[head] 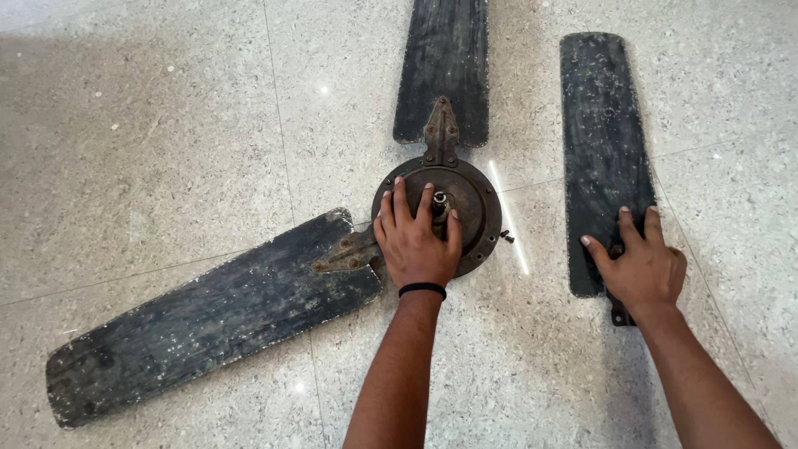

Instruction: The person uses a screwdriver to loosen and remove screws from the mounting brackets of a ceiling fan lying on the floor. They detach one fan blade from the central hub and set it aside, then proceed to loosen the screws on the second blade's bracket.

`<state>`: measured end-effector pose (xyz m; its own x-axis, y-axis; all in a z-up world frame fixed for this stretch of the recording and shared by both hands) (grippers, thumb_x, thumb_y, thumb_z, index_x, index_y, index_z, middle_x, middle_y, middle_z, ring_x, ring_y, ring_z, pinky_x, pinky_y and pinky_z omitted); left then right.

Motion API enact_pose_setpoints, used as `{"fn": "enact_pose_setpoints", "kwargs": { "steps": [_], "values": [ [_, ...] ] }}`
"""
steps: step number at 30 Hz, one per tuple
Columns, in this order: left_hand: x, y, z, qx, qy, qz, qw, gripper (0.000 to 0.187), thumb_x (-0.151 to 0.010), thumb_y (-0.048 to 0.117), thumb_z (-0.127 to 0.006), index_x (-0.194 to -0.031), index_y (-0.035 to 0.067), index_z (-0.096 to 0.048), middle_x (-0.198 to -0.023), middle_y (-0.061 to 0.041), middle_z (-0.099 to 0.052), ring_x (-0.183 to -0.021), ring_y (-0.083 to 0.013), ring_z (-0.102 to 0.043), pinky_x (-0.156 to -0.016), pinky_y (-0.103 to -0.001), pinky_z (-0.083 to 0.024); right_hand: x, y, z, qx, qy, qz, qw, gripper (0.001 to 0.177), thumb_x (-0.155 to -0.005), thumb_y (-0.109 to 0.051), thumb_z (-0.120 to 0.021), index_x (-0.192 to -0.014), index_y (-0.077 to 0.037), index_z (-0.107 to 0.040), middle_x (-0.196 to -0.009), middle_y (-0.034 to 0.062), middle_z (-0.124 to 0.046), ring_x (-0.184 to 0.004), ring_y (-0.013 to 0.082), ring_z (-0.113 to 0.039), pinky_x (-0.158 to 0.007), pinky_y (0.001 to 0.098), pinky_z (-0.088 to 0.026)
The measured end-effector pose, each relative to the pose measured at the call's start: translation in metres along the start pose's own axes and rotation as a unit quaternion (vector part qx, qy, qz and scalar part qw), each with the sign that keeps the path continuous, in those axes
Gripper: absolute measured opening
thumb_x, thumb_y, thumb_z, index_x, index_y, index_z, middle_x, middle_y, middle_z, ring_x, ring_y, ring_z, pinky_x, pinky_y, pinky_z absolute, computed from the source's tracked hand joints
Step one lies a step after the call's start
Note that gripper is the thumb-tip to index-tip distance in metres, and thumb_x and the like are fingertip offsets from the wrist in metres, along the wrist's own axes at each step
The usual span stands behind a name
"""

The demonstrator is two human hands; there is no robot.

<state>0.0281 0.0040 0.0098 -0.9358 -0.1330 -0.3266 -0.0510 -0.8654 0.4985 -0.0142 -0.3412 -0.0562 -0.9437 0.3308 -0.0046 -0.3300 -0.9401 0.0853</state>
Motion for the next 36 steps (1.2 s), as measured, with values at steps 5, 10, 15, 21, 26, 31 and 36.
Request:
{"fn": "enact_pose_setpoints", "kwargs": {
  "steps": [5, 10, 15, 21, 26, 31, 36],
  "values": [
    [0.000, 0.001, 0.003, 0.003, 0.007, -0.004, 1.000, 0.049, -0.092, 0.040, -0.065, -0.135, 0.016, -0.068, -0.155, -0.020, -0.045, -0.146, -0.0419, -0.038, -0.118, -0.059, -0.028, -0.012, 0.003, -0.007, -0.008, 0.014, 0.042, 0.999, 0.089, -0.092, -0.080, -0.046, -0.155, -0.018, -0.054, -0.164, 0.0207, -0.043, -0.107, 0.0296, -0.071, -0.101, 0.0468, -0.053],
    [0.000, 0.000, 0.002, 0.007, 0.003, 0.002, 1.000, 0.051, -0.089, 0.043, -0.068, -0.134, 0.018, -0.069, -0.154, -0.020, -0.046, -0.145, -0.0414, -0.038, -0.118, -0.059, -0.028, -0.009, -0.004, 0.006, 0.061, 0.115, 0.087, 0.988, 0.077, -0.093, -0.075, -0.053, -0.147, -0.020, -0.061, -0.153, 0.0135, -0.052, -0.119, 0.0256, -0.068, -0.105, 0.0487, -0.050],
    [-0.001, -0.001, 0.004, 0.010, 0.002, -0.003, 1.000, 0.050, -0.089, 0.043, -0.069, -0.133, 0.019, -0.069, -0.155, -0.020, -0.046, -0.145, -0.0410, -0.039, -0.118, -0.059, -0.028, 0.031, -0.056, 0.028, -0.213, 0.061, 0.072, 0.972, 0.059, -0.103, -0.055, -0.060, -0.147, -0.015, -0.062, -0.146, 0.0115, -0.063, -0.126, 0.0283, -0.065, -0.104, 0.0439, -0.054],
    [0.003, -0.004, 0.007, 0.024, -0.001, -0.015, 1.000, 0.050, -0.089, 0.041, -0.071, -0.132, 0.017, -0.070, -0.154, -0.022, -0.046, -0.144, -0.0431, -0.040, -0.118, -0.059, -0.027, 0.064, -0.168, 0.036, -0.519, -0.125, -0.029, 0.845, 0.047, -0.101, -0.036, -0.065, -0.140, -0.010, -0.064, -0.119, 0.0120, -0.073, -0.093, 0.0192, -0.072, -0.082, 0.0295, -0.053],
    [0.012, -0.010, 0.011, 0.039, -0.028, -0.027, 0.998, 0.049, -0.087, 0.039, -0.072, -0.131, 0.016, -0.071, -0.154, -0.022, -0.046, -0.143, -0.0425, -0.040, -0.117, -0.060, -0.027, 0.093, -0.177, 0.040, -0.604, -0.173, -0.152, 0.763, 0.058, -0.093, -0.025, -0.071, -0.144, -0.004, -0.054, -0.096, 0.0128, -0.074, -0.074, 0.0167, -0.063, -0.064, 0.0303, -0.048],
    [0.024, -0.017, 0.023, 0.044, -0.075, -0.074, 0.993, 0.049, -0.085, 0.038, -0.074, -0.130, 0.018, -0.071, -0.154, -0.021, -0.045, -0.143, -0.0425, -0.039, -0.116, -0.059, -0.029, 0.128, -0.177, 0.038, -0.595, -0.221, -0.204, 0.746, 0.058, -0.090, -0.023, -0.075, -0.140, -0.004, -0.052, -0.099, 0.0099, -0.069, -0.084, 0.0175, -0.064, -0.071, 0.0318, -0.053],
    [0.041, -0.022, 0.038, 0.071, -0.106, -0.103, 0.986, 0.049, -0.082, 0.035, -0.074, -0.129, 0.018, -0.072, -0.155, -0.018, -0.046, -0.145, -0.0412, -0.039, -0.117, -0.057, -0.031, 0.166, -0.176, 0.036, -0.617, -0.230, -0.232, 0.716, 0.062, -0.088, -0.026, -0.077, -0.139, -0.005, -0.046, -0.105, 0.0109, -0.068, -0.092, 0.0193, -0.064, -0.073, 0.0335, -0.054]
  ]
}}
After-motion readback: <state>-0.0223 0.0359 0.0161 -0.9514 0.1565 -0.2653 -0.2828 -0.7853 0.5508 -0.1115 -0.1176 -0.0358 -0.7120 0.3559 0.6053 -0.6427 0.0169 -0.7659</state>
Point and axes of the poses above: each hand's wrist, its own x-axis away from the middle knuckle, its own z-axis out of the back of the hand, y = z × x, the point moved 3 cm from there along -x, towards the middle knuckle
